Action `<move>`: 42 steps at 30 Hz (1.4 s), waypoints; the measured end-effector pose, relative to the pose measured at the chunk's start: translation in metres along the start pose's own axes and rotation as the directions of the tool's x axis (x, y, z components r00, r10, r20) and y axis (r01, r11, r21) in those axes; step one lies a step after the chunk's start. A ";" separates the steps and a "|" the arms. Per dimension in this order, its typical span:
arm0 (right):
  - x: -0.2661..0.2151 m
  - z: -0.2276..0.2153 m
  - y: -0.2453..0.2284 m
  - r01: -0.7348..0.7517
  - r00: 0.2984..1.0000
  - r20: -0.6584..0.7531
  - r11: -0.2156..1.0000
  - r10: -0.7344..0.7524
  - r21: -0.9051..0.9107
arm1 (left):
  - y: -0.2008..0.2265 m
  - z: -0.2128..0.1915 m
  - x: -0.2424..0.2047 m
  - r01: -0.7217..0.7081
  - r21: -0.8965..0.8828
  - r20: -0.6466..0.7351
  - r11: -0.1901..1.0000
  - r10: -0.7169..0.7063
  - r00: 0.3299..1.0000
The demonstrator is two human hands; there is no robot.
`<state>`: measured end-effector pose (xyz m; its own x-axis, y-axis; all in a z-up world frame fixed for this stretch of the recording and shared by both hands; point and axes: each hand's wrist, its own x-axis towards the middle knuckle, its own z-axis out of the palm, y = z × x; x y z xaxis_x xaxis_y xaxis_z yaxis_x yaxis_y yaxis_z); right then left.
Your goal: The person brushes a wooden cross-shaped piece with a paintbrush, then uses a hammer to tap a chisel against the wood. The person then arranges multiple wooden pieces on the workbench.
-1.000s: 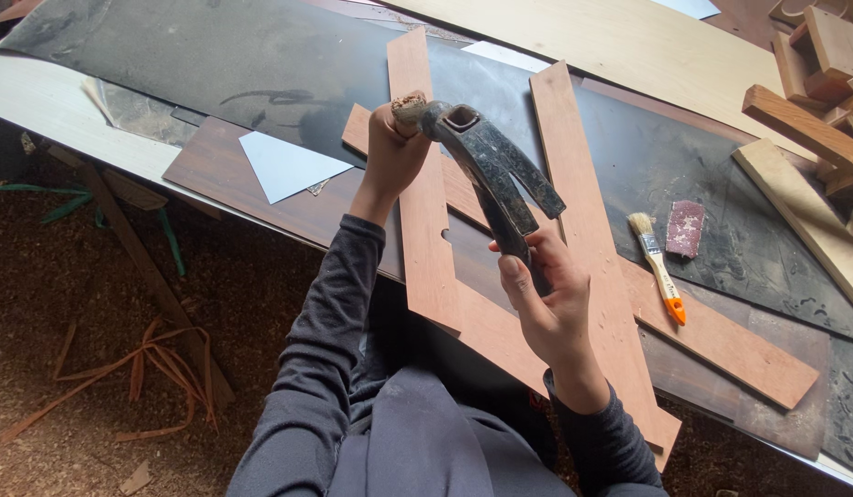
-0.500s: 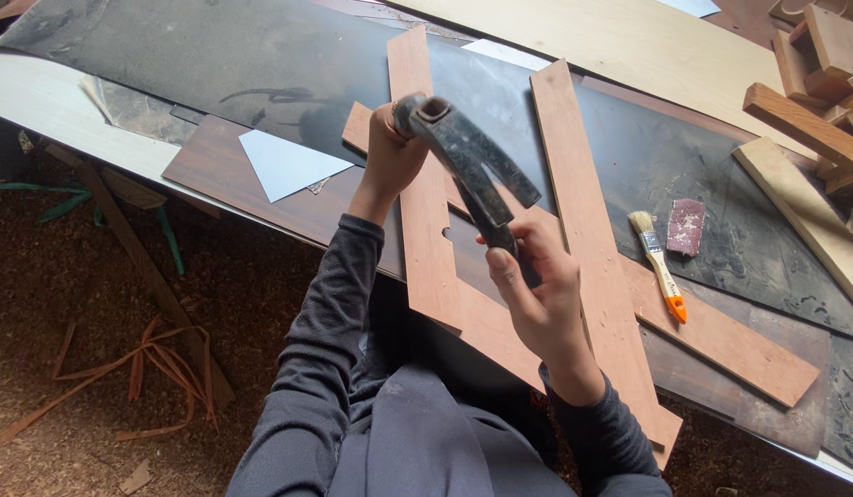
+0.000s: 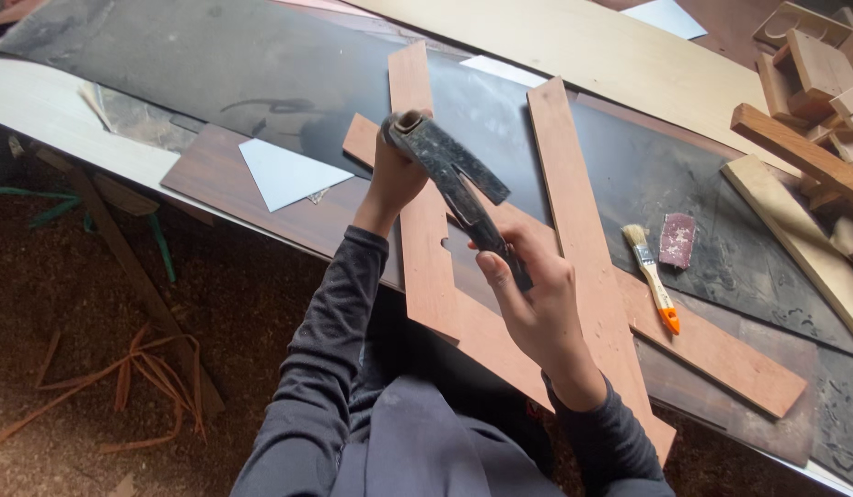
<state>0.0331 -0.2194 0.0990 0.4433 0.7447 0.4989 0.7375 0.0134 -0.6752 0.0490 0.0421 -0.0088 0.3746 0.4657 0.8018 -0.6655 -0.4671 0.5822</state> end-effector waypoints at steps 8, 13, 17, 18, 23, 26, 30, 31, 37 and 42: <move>-0.014 -0.005 -0.010 0.027 0.991 -0.134 0.919 0.028 0.393 | -0.011 -0.006 -0.002 0.155 0.107 0.026 0.982 -0.159 0.987; -0.008 0.006 0.006 -0.098 0.994 -0.037 0.988 0.103 0.123 | -0.003 -0.004 0.001 0.167 0.074 0.024 0.983 -0.170 0.985; -0.009 0.001 0.011 -0.058 0.994 -0.078 0.979 0.075 0.196 | 0.002 -0.004 0.010 0.128 0.030 0.048 0.991 -0.129 0.990; -0.015 -0.001 0.008 -0.039 0.993 -0.096 0.964 0.067 0.264 | 0.004 -0.004 0.005 0.125 0.065 0.043 0.990 -0.127 0.991; -0.016 -0.001 -0.002 0.076 0.981 -0.194 0.884 0.017 0.461 | 0.005 -0.003 0.005 0.141 0.120 0.046 0.983 -0.147 0.988; -0.004 0.003 0.005 -0.003 0.997 -0.072 0.976 0.019 0.220 | 0.006 -0.003 0.005 0.144 0.037 0.053 0.989 -0.146 0.988; -0.015 -0.003 0.017 -0.140 0.990 0.016 0.973 0.140 0.186 | 0.007 0.002 0.002 0.075 0.103 0.084 0.992 -0.084 0.993; -0.015 -0.002 0.020 -0.144 0.989 0.000 0.968 0.147 0.206 | 0.006 -0.001 0.006 0.074 0.060 0.083 0.995 -0.079 0.993; -0.029 -0.012 0.029 -0.200 0.970 -0.043 0.889 0.238 0.413 | -0.012 -0.016 0.006 0.225 0.031 -0.113 0.974 -0.220 0.969; -0.030 -0.025 0.033 -0.144 0.978 -0.081 0.904 0.192 0.402 | -0.011 -0.034 0.014 0.178 -0.106 -0.219 0.978 -0.197 0.956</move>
<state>0.0569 -0.2584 0.0753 0.6163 0.6770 0.4023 0.3981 0.1730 -0.9009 0.0391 0.0795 -0.0090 0.3479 0.7016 0.6219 -0.6527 -0.2949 0.6979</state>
